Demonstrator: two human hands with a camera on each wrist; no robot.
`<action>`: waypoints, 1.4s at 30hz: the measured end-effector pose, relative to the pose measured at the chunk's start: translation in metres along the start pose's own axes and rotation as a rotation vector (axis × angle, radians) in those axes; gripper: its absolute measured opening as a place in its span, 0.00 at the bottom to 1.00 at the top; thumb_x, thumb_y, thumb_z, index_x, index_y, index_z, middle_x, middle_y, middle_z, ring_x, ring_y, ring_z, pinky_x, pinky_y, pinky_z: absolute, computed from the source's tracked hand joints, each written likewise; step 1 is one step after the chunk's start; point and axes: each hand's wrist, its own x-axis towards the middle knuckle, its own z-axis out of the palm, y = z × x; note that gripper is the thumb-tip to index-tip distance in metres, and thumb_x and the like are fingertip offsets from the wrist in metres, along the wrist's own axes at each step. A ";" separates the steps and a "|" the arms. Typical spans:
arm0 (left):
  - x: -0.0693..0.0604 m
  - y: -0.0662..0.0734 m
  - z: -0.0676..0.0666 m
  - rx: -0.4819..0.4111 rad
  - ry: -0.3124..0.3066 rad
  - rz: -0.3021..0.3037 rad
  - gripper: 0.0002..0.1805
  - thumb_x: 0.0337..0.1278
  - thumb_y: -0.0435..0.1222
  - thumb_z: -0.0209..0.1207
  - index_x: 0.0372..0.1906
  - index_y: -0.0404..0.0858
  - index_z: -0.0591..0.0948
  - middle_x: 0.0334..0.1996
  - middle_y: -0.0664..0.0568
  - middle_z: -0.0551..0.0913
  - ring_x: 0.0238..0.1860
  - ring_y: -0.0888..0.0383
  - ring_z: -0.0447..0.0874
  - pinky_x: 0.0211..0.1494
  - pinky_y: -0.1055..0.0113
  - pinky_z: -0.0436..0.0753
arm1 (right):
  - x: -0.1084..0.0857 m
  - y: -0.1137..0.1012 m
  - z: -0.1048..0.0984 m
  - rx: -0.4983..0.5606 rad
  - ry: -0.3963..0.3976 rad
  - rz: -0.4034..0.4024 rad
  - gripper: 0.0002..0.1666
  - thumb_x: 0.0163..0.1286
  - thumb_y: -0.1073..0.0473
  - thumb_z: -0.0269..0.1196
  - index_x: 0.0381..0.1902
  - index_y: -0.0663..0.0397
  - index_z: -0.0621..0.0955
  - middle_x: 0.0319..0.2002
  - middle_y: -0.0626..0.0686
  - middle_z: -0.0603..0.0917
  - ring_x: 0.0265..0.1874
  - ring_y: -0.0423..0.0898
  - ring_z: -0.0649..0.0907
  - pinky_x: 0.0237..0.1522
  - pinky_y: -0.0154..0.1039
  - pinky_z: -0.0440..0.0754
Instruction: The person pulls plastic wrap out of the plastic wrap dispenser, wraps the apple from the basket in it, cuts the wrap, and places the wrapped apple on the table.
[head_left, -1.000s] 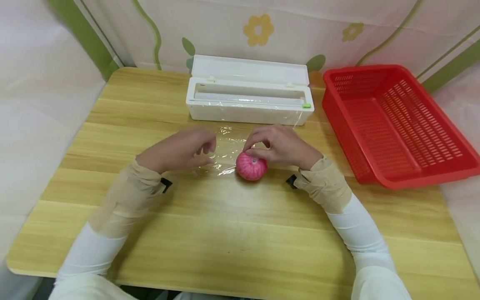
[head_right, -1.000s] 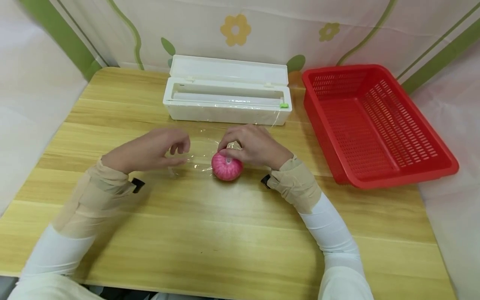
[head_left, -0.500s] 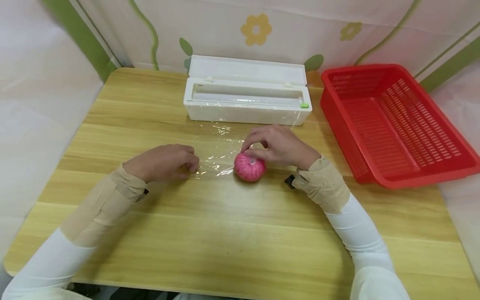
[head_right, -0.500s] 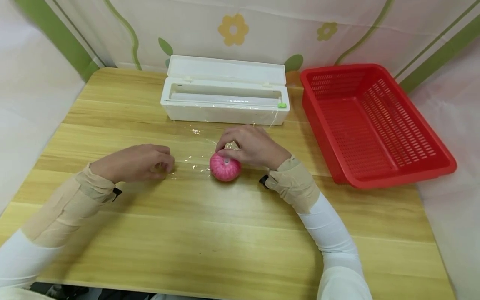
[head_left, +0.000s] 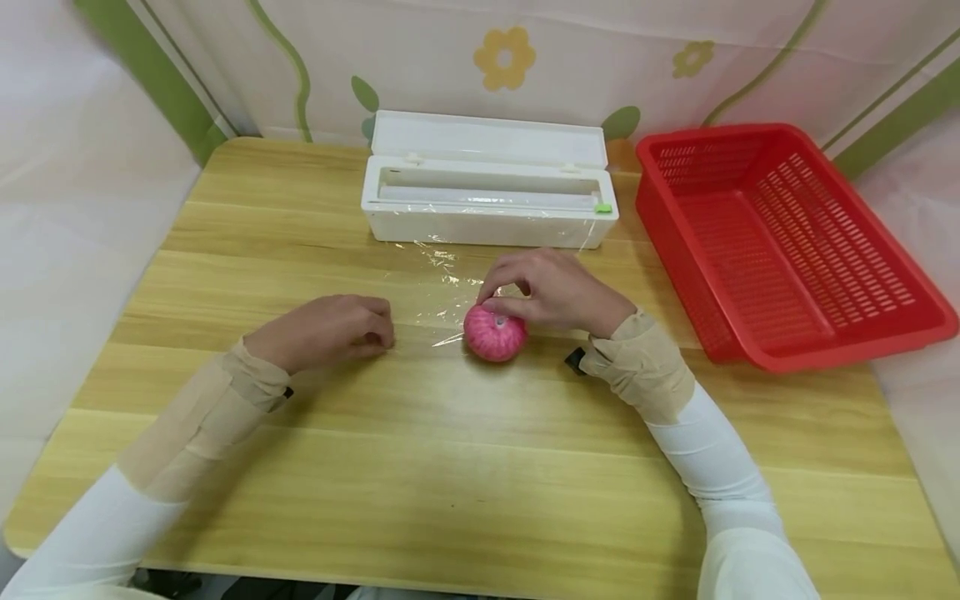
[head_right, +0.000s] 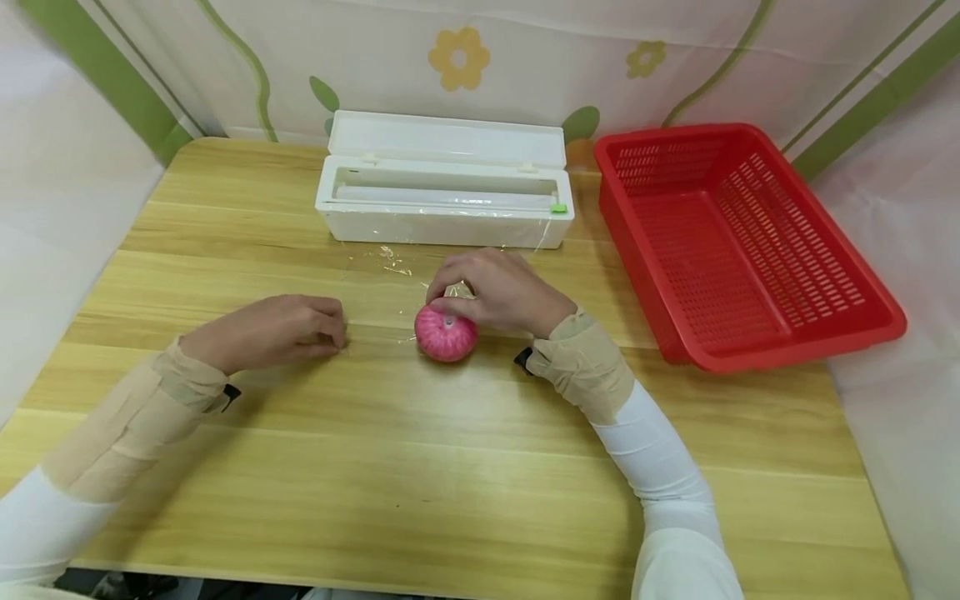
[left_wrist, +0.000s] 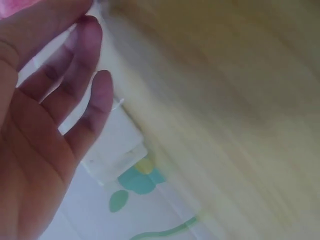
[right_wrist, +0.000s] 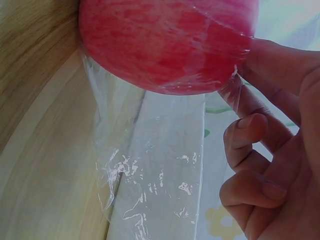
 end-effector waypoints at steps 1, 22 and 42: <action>0.000 0.001 -0.001 0.017 0.007 -0.001 0.09 0.59 0.27 0.72 0.33 0.44 0.88 0.35 0.56 0.84 0.36 0.65 0.81 0.43 0.67 0.88 | 0.000 0.000 0.000 -0.001 0.001 0.003 0.05 0.72 0.49 0.71 0.44 0.36 0.91 0.42 0.39 0.89 0.30 0.40 0.77 0.31 0.37 0.76; 0.010 0.065 -0.049 0.458 0.177 0.089 0.17 0.53 0.13 0.60 0.40 0.36 0.76 0.32 0.49 0.73 0.22 0.57 0.61 0.25 0.68 0.67 | 0.001 0.001 0.001 0.012 0.003 0.022 0.04 0.72 0.50 0.72 0.43 0.33 0.91 0.41 0.37 0.88 0.31 0.40 0.78 0.33 0.39 0.76; 0.059 0.095 -0.051 0.385 0.296 0.264 0.28 0.55 0.14 0.60 0.58 0.38 0.85 0.45 0.45 0.88 0.32 0.54 0.85 0.33 0.66 0.86 | 0.002 -0.001 -0.001 -0.023 0.006 0.002 0.09 0.75 0.49 0.69 0.47 0.41 0.91 0.46 0.43 0.90 0.32 0.42 0.80 0.34 0.39 0.78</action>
